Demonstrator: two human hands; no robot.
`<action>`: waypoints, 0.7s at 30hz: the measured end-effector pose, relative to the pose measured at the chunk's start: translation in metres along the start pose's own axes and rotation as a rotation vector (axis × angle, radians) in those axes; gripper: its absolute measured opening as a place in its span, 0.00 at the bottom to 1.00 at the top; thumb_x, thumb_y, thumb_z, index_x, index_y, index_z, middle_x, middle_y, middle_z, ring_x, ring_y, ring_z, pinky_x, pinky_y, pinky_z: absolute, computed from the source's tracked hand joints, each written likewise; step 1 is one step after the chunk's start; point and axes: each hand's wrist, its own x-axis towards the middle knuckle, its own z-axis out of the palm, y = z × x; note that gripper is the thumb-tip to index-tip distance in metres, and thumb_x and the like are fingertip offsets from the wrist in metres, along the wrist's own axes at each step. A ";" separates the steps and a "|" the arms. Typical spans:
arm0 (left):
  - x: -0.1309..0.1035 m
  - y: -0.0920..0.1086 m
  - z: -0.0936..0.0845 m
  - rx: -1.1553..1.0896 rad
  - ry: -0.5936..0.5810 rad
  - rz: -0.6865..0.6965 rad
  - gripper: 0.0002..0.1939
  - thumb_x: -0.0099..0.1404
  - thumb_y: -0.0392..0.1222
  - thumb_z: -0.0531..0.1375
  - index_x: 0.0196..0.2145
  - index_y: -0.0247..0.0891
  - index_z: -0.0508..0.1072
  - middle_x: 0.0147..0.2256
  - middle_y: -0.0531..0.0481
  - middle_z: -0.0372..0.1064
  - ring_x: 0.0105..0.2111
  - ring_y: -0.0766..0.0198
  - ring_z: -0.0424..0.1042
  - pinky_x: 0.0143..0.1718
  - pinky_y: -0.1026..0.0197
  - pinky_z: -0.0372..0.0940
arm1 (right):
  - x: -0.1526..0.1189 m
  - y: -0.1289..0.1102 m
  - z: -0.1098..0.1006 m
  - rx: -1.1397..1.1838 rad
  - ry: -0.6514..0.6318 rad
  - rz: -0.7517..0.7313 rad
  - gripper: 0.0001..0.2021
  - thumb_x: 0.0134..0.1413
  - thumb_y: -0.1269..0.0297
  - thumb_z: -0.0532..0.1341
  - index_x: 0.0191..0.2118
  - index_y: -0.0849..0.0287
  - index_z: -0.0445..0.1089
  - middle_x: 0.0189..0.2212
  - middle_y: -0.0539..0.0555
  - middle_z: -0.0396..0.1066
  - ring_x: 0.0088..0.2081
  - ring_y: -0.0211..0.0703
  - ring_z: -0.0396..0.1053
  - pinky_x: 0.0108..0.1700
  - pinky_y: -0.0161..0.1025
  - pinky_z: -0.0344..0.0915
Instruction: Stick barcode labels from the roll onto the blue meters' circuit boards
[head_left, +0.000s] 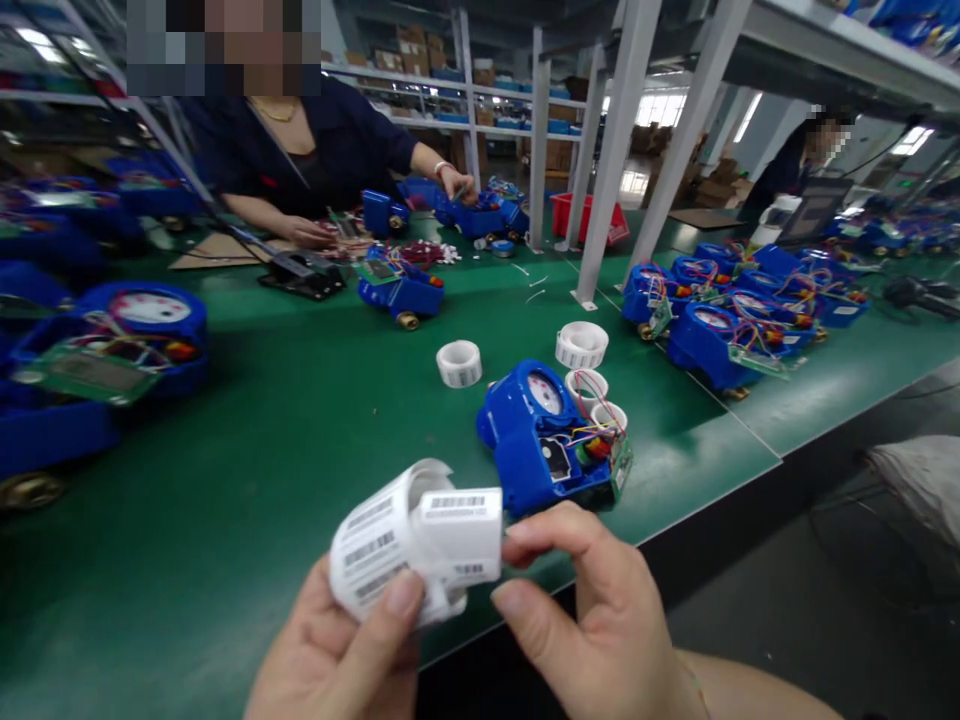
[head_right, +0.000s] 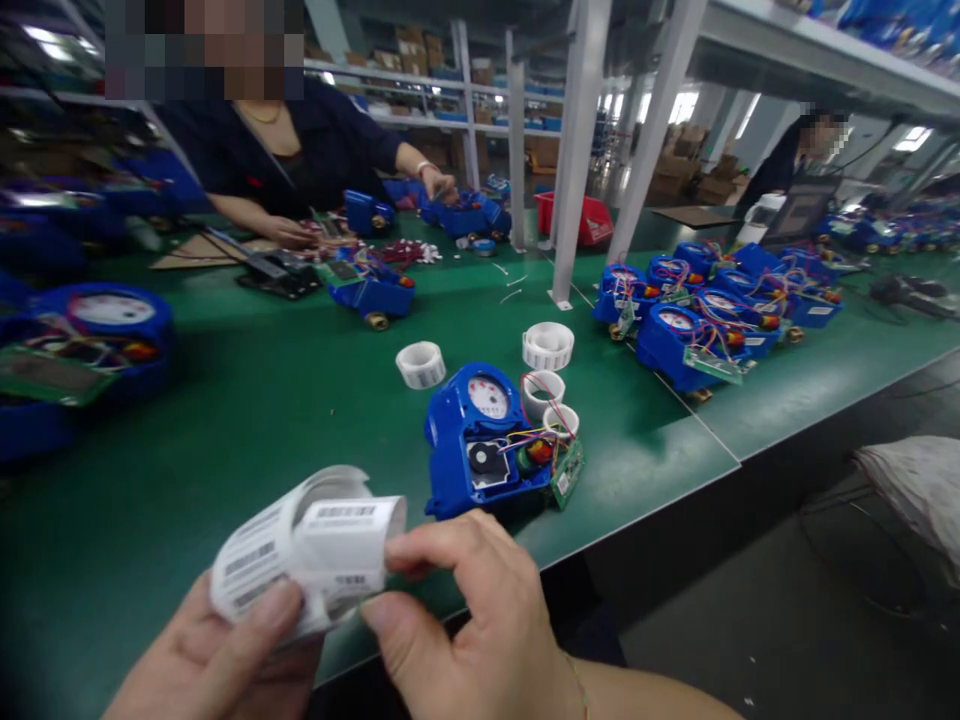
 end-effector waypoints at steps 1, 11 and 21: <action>-0.003 0.000 0.004 -0.006 -0.005 -0.011 0.39 0.51 0.41 0.73 0.60 0.50 0.67 0.50 0.52 0.77 0.49 0.52 0.77 0.43 0.66 0.75 | 0.001 -0.001 -0.002 -0.022 -0.013 -0.021 0.09 0.56 0.68 0.65 0.44 0.54 0.73 0.33 0.51 0.78 0.34 0.42 0.75 0.37 0.38 0.72; -0.018 -0.006 0.018 -0.045 0.053 0.020 0.33 0.51 0.42 0.74 0.54 0.49 0.72 0.50 0.53 0.78 0.49 0.55 0.76 0.44 0.67 0.74 | 0.003 -0.002 -0.003 -0.211 0.065 -0.238 0.08 0.62 0.72 0.62 0.45 0.57 0.75 0.31 0.53 0.79 0.32 0.41 0.76 0.37 0.39 0.72; -0.020 -0.017 0.026 -0.158 0.093 0.063 0.29 0.47 0.41 0.76 0.47 0.47 0.75 0.42 0.54 0.80 0.41 0.59 0.79 0.35 0.72 0.74 | 0.000 0.006 -0.004 -0.355 0.159 -0.491 0.19 0.56 0.81 0.62 0.51 0.57 0.73 0.32 0.54 0.80 0.31 0.41 0.76 0.35 0.42 0.70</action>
